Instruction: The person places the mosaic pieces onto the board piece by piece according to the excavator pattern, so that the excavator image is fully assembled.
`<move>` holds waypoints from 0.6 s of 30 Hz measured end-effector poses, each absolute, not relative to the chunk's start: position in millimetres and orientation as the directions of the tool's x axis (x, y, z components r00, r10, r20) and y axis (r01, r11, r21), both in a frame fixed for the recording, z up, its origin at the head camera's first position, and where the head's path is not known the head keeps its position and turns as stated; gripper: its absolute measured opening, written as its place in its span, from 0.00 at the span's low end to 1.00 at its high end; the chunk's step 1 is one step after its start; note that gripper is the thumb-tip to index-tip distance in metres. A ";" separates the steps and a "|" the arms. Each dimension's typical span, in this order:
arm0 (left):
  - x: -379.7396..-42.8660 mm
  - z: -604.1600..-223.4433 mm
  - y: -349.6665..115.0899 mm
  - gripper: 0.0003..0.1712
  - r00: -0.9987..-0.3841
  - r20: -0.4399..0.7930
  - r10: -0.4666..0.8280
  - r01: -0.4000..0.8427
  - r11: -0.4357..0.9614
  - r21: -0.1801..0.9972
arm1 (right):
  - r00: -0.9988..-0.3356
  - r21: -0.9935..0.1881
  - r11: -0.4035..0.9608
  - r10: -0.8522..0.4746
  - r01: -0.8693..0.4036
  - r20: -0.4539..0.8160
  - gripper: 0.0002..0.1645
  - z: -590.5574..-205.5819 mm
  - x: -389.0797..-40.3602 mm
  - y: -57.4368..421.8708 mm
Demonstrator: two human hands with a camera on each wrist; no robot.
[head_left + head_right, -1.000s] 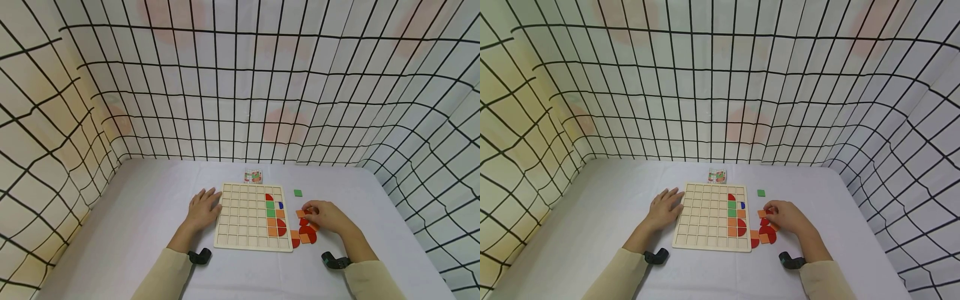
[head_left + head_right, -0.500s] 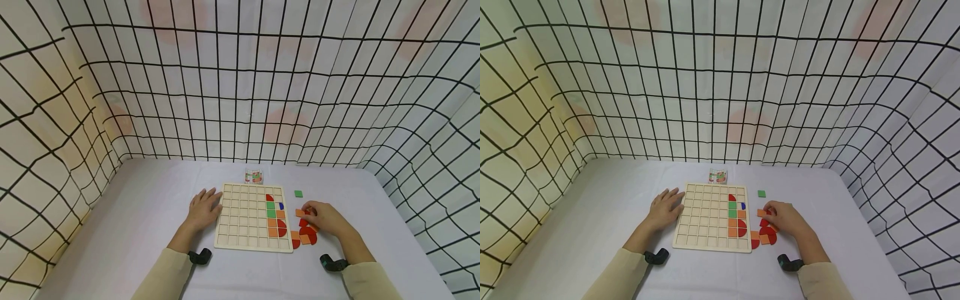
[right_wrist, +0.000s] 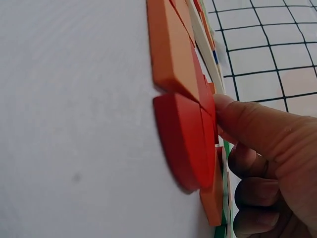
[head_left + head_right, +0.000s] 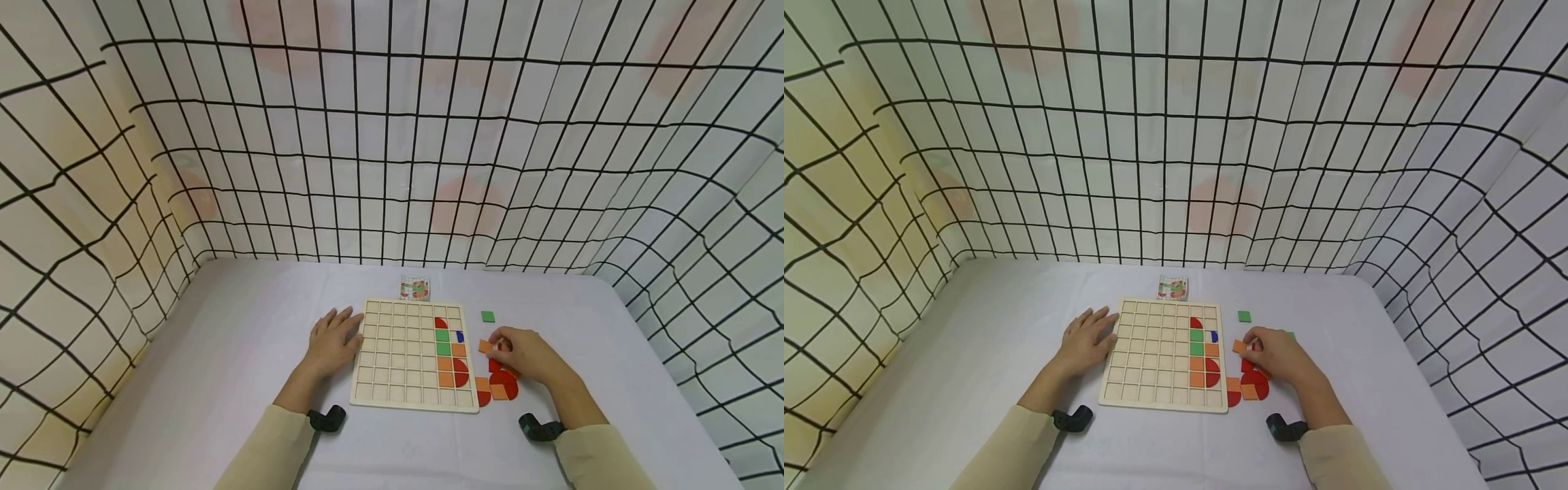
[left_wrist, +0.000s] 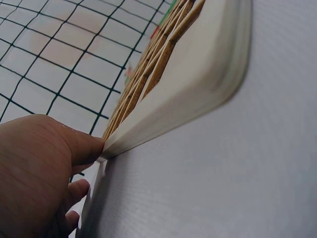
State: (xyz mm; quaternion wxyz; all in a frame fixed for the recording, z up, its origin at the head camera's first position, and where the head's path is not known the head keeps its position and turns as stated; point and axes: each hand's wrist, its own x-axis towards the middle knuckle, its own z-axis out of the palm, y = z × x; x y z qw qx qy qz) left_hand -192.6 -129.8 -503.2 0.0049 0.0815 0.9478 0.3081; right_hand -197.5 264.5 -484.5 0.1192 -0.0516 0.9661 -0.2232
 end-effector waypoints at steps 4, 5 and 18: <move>-192.7 -503.3 -129.5 0.29 -0.987 0.045 0.156 0.153 0.800 0.580 | -0.966 -0.434 0.899 -0.161 -0.060 -0.200 0.18 -484.7 -199.8 263.2; -192.7 -503.1 -129.4 0.29 -0.987 0.044 0.156 0.153 0.802 0.578 | -0.967 -0.437 0.898 -0.163 -0.062 -0.198 0.19 -484.2 -200.3 262.5; -192.3 -501.0 -129.6 0.29 -0.986 0.042 0.163 0.157 0.800 0.579 | -0.967 -0.443 0.889 -0.206 -0.121 -0.150 0.22 -467.4 -206.8 233.5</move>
